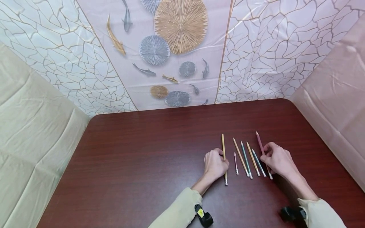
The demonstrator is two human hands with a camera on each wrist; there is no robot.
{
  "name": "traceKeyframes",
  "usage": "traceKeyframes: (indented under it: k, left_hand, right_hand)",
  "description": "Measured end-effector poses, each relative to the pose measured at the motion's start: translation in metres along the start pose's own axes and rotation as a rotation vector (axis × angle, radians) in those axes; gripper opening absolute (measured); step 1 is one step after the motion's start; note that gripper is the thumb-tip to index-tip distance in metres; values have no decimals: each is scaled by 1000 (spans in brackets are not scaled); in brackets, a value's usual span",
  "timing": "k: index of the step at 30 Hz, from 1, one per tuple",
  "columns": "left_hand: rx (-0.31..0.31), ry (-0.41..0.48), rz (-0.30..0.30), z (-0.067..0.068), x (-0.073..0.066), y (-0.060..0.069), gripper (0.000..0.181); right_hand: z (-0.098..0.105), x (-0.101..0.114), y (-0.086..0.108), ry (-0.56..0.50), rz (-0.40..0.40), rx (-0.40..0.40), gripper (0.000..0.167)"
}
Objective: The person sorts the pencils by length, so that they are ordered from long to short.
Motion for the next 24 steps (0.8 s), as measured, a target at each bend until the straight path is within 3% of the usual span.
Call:
traceKeyframes:
  k: [6, 24]
  left_hand:
    - [-17, 37, -6, 8, 5, -1, 20]
    - [-23, 25, 11, 43, 27, 2, 23]
  right_hand:
    - [2, 13, 1, -21, 25, -30, 24]
    - [-14, 51, -4, -113, 55, -13, 27]
Point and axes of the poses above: each hand's wrist, its own y-axis away from the middle knuckle, its own z-axis out of the back of the hand, x = y × z, the point moved 3 cm from there along -y, towards the middle knuckle, and after that the axes turned 7 degrees about z, right-handed, at the moved point
